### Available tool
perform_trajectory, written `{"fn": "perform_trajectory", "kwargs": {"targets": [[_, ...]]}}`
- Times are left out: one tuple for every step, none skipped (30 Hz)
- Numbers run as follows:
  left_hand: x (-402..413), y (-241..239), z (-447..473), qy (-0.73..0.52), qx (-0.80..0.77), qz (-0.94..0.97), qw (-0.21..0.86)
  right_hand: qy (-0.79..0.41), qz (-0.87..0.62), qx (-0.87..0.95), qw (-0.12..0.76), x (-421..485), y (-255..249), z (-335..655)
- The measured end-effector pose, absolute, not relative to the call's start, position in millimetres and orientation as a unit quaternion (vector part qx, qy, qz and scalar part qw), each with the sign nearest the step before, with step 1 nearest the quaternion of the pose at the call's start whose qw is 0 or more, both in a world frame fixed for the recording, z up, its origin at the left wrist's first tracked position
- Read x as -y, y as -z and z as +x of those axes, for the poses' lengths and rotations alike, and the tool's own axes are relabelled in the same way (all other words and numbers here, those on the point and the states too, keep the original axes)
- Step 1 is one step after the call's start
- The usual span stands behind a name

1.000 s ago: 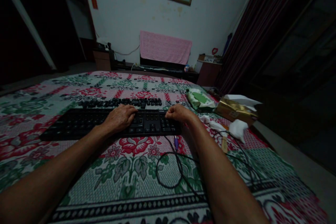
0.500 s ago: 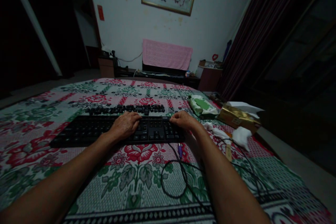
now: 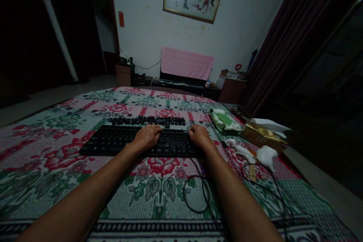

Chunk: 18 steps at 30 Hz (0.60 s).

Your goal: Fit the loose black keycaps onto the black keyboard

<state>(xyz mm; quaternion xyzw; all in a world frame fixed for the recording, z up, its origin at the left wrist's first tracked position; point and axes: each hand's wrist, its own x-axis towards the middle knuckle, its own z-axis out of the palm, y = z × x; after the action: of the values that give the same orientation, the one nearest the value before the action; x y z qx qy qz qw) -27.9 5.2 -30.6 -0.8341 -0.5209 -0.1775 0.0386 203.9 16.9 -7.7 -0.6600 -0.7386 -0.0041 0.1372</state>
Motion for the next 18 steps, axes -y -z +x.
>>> {"fn": "perform_trajectory", "kwargs": {"targets": [[-6,30,-28,0.175,0.527,-0.831,0.031,0.004,-0.665,0.731,0.153,-15,10,204],[-6,30,-28,0.173,0.53,-0.83,0.024,0.001,-0.671,0.722,0.168,-14,12,205],[-5,29,-28,0.171,0.53,-0.83,0.02,-0.001,-0.68,0.711,0.181,-13,14,205],[-5,28,-28,0.169,0.528,-0.832,0.017,-0.004,-0.687,0.701,0.191,-12,15,206],[-4,26,-29,0.166,0.524,-0.835,0.015,-0.007,-0.693,0.694,0.196,-12,16,206],[-3,25,-30,0.163,0.518,-0.839,0.012,-0.01,-0.697,0.689,0.199,-12,17,206],[-2,24,-30,0.159,0.513,-0.843,0.01,-0.013,-0.7,0.685,0.201,-12,17,206],[-1,23,-31,0.153,0.51,-0.846,0.008,-0.016,-0.702,0.682,0.203,-13,17,206],[0,22,-32,0.148,0.508,-0.848,0.006,-0.018,-0.706,0.678,0.205,-13,17,205],[0,22,-33,0.143,0.506,-0.851,0.005,-0.02,-0.709,0.673,0.208,-14,17,205],[0,22,-34,0.139,0.504,-0.852,0.003,-0.021,-0.712,0.669,0.211,-14,17,205],[1,22,-35,0.136,0.502,-0.854,0.003,-0.023,-0.715,0.665,0.215,-14,18,205],[1,22,-36,0.135,0.498,-0.857,0.002,-0.024,-0.716,0.663,0.219,-15,18,205],[1,23,-37,0.134,0.492,-0.86,0.003,-0.025,-0.716,0.661,0.223,-15,19,205],[1,23,-37,0.135,0.487,-0.863,0.005,-0.026,-0.715,0.66,0.227,-14,19,206],[2,23,-38,0.137,0.485,-0.863,0.01,-0.027,-0.715,0.659,0.231,-14,20,206],[2,23,-38,0.14,0.485,-0.863,0.016,-0.028,-0.715,0.657,0.235,-14,21,206],[3,24,-39,0.143,0.488,-0.861,0.022,-0.03,-0.716,0.655,0.239,-15,21,207]]}}
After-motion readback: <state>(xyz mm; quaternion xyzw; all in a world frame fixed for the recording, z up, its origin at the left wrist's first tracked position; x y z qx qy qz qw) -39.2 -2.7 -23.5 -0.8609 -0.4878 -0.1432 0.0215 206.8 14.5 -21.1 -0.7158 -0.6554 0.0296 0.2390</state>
